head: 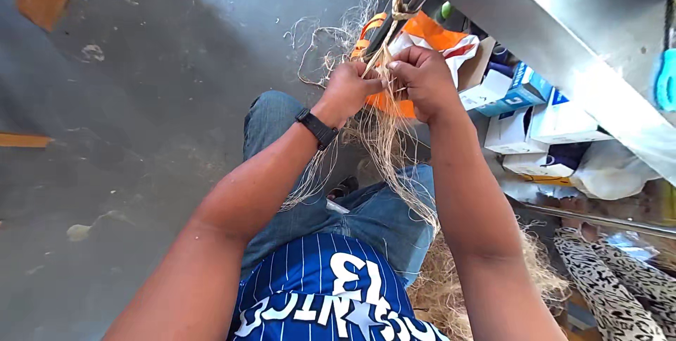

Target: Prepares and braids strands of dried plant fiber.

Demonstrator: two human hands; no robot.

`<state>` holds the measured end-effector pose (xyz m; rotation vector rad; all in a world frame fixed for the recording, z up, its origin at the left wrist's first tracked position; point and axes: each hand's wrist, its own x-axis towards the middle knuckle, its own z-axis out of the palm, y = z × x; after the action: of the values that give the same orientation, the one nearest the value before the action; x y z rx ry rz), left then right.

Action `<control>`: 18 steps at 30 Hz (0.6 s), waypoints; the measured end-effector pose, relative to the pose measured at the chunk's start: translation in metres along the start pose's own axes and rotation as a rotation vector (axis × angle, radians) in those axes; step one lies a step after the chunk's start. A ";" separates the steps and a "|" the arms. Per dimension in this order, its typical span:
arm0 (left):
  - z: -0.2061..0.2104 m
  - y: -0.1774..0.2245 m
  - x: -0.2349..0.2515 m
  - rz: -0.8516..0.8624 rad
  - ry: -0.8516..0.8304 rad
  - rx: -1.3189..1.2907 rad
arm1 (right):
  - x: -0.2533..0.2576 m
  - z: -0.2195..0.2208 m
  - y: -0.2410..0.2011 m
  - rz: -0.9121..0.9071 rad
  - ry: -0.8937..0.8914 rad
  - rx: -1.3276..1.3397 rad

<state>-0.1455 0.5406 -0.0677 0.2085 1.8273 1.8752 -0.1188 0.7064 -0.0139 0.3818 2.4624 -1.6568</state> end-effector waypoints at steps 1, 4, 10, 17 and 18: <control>0.000 0.000 0.000 -0.001 0.002 -0.007 | -0.001 -0.002 -0.001 0.015 -0.012 0.017; 0.001 -0.003 0.001 -0.001 0.000 -0.018 | -0.002 -0.004 -0.004 0.036 -0.038 0.028; 0.005 -0.006 0.001 -0.005 0.016 -0.041 | 0.000 0.000 -0.004 0.036 -0.028 -0.005; 0.003 -0.005 0.000 -0.003 0.000 -0.031 | -0.002 0.001 -0.007 0.084 -0.076 0.078; 0.002 -0.005 0.000 -0.005 -0.006 -0.032 | -0.003 0.001 -0.007 0.094 -0.084 0.101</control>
<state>-0.1428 0.5425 -0.0725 0.1976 1.7912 1.8974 -0.1184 0.7025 -0.0070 0.4241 2.2717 -1.7262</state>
